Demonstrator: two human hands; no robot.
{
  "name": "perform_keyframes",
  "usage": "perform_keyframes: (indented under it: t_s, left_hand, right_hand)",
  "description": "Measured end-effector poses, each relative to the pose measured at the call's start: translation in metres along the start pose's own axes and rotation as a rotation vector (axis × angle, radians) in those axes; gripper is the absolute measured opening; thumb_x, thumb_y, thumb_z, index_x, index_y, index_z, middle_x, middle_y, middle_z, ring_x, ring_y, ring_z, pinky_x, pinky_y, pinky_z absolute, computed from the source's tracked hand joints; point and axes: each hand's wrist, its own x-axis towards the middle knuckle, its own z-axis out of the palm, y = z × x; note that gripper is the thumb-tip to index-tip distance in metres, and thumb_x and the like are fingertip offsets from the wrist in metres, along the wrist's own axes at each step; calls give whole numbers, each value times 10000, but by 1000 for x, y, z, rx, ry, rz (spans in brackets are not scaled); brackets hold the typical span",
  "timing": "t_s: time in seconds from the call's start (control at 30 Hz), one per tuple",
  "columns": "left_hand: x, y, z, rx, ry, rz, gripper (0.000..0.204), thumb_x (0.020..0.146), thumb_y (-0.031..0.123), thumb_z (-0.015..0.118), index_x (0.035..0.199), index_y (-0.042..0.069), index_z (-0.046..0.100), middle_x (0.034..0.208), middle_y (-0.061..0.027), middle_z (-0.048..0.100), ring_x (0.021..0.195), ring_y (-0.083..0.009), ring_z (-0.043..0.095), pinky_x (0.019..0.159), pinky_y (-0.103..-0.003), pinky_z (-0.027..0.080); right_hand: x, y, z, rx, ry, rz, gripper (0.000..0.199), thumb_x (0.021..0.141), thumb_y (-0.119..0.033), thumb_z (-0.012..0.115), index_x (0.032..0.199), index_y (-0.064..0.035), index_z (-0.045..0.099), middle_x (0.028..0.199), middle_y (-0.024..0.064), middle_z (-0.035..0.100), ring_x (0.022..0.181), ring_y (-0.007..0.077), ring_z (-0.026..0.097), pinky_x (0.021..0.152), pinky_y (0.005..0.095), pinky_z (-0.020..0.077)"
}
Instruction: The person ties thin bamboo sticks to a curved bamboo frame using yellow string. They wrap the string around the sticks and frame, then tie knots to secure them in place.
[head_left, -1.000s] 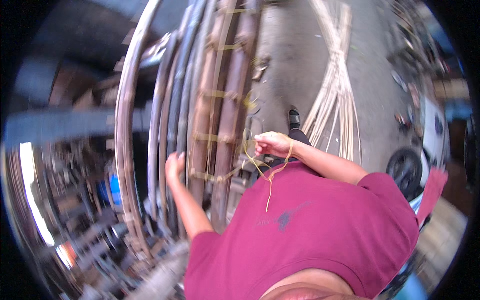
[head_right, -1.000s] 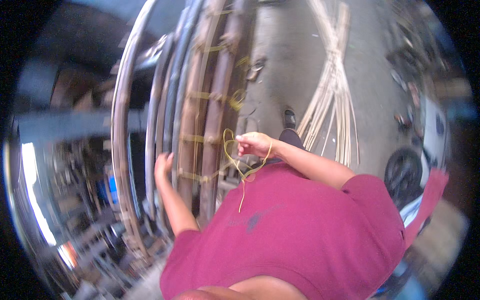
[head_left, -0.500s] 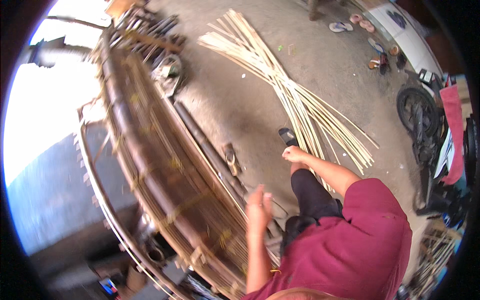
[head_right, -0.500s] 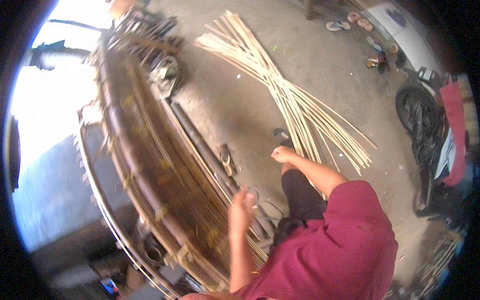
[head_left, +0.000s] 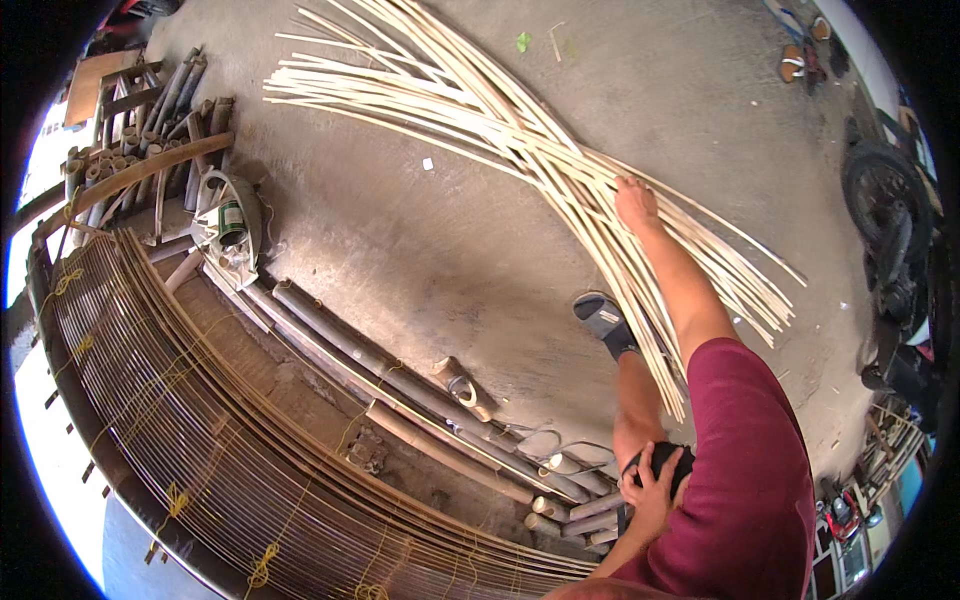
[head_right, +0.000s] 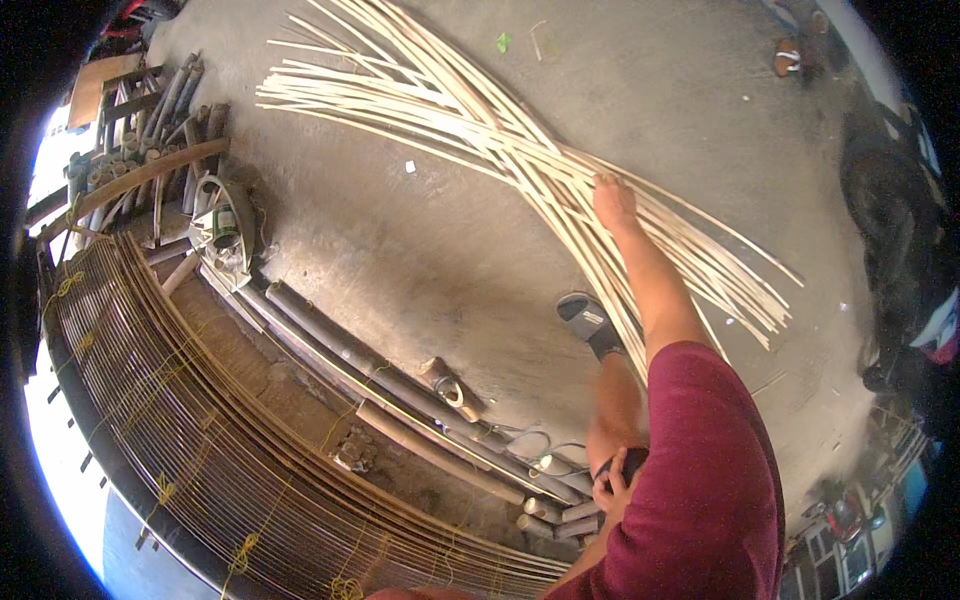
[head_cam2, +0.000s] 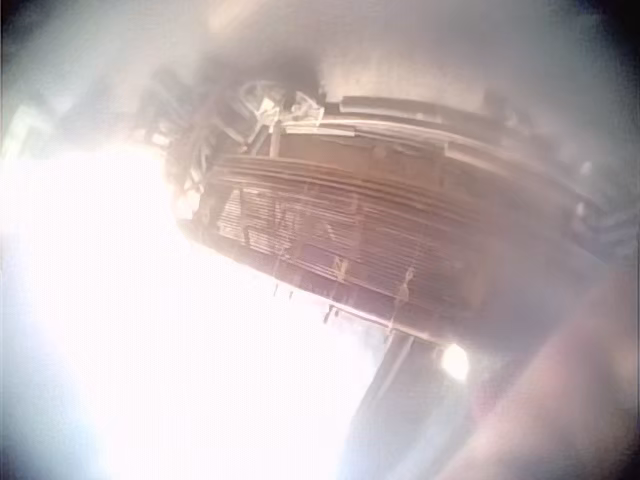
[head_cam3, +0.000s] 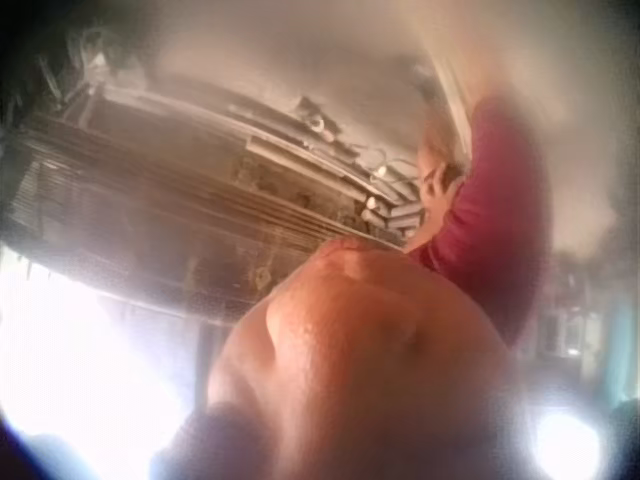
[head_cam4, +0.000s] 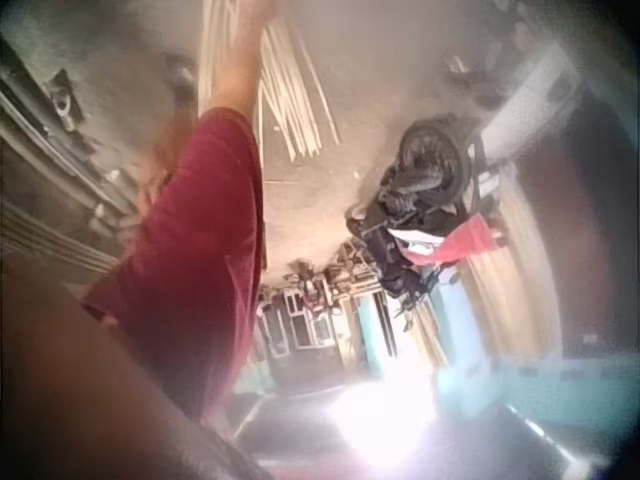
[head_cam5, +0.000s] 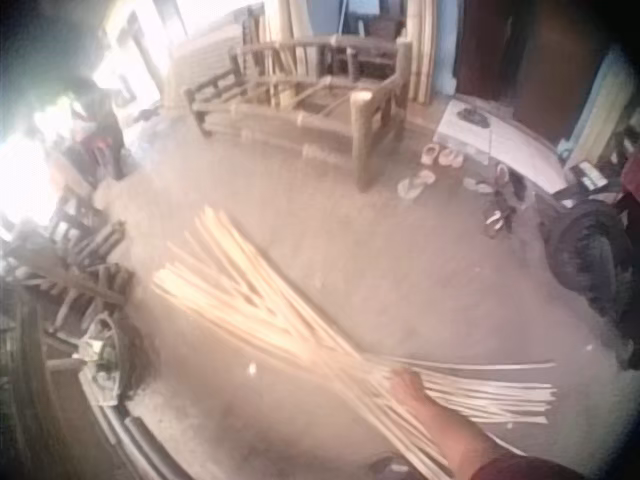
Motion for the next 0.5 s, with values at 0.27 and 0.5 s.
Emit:
perform_keyframes:
  t_s: [0.27, 0.5]
  left_hand:
    - [14, -15, 10, 8, 87, 9, 550, 949, 492, 524, 1406, 188, 477, 1518, -257, 258, 1403, -430, 230, 1108, -587, 174]
    - [-8, -24, 15, -32, -11, 11, 505, 960, 475, 527, 1379, 194, 512, 1529, -201, 256, 1428, -373, 186, 1126, -509, 98]
  right_hand:
    - [37, 5, 17, -192, 101, -262, 254, 940, -131, 476, 1175, -50, 530, 1171, 170, 583, 1084, 339, 597, 904, 461, 493]
    - [-49, -33, -70, 472, 214, -265, 260, 890, -167, 559, 1108, -41, 493, 1009, 230, 657, 838, 433, 647, 704, 507, 522]
